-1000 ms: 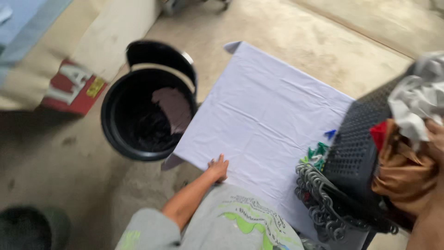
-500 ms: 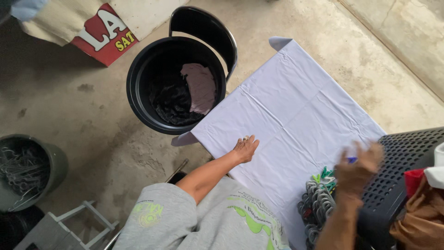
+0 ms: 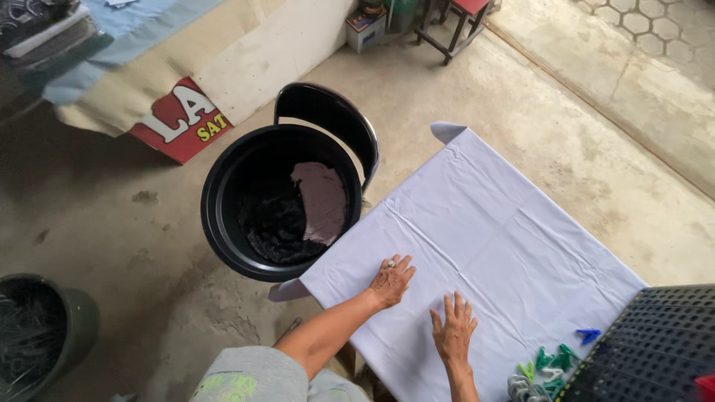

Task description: The person sorts various clothing items by hand, picking them up from a table, shaking them out, and placing them into a laundry basket.

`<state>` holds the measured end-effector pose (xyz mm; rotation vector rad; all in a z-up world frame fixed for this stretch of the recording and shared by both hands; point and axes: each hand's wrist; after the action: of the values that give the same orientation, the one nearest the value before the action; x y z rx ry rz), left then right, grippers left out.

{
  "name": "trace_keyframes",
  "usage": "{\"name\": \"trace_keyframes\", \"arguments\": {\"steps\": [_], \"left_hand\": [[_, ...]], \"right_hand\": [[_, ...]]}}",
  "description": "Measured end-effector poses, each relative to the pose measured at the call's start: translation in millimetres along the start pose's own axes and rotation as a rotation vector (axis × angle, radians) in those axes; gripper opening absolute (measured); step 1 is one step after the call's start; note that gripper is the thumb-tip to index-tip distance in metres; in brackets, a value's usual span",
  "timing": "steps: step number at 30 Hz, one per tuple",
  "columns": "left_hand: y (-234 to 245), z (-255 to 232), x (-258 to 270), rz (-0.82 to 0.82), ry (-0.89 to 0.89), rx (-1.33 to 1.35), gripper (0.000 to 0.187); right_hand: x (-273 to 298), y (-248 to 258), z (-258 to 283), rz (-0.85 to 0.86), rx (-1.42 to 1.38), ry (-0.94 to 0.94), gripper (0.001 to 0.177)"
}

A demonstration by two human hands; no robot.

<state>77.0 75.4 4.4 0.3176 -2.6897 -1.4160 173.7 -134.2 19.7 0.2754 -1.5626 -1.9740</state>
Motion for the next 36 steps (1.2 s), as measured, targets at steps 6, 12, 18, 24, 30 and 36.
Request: {"name": "trace_keyframes", "arguments": {"steps": [6, 12, 18, 24, 30, 36], "left_hand": [[-2.8, 10.2, -26.5, -0.263, -0.197, -0.038, 0.032], [-21.1, 24.7, -22.0, -0.463, -0.258, -0.086, 0.024], [-33.2, 31.9, -13.5, -0.422, -0.271, -0.163, 0.035], [-44.0, 35.3, -11.5, -0.470, -0.358, -0.194, 0.050], [-51.7, 43.1, -9.5, -0.446, -0.411, -0.108, 0.054], [-55.6, 45.7, -8.8, -0.479, -0.460, -0.082, 0.053]], "right_hand": [[-25.3, -39.3, -0.8, -0.294, -0.136, 0.098, 0.050], [-32.6, -87.8, -12.9, -0.459, -0.103, 0.011, 0.040], [-30.7, -101.9, -23.0, -0.464, -0.038, 0.008, 0.046], [-21.1, -92.3, -12.1, -0.467, -0.103, 0.010, 0.079], [-15.3, -86.7, -9.6, -0.413, -0.186, 0.070, 0.069], [-10.1, -83.3, -3.0, -0.433, -0.163, 0.096, 0.063]]}}
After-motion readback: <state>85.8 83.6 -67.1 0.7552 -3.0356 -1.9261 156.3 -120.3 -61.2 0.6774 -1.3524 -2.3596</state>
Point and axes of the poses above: each hand's wrist, its own x-axis away from the middle knuckle, its own y-axis out of the back of the hand, z = x × y, and after that the axes turned 8 degrees about -y, right-handed
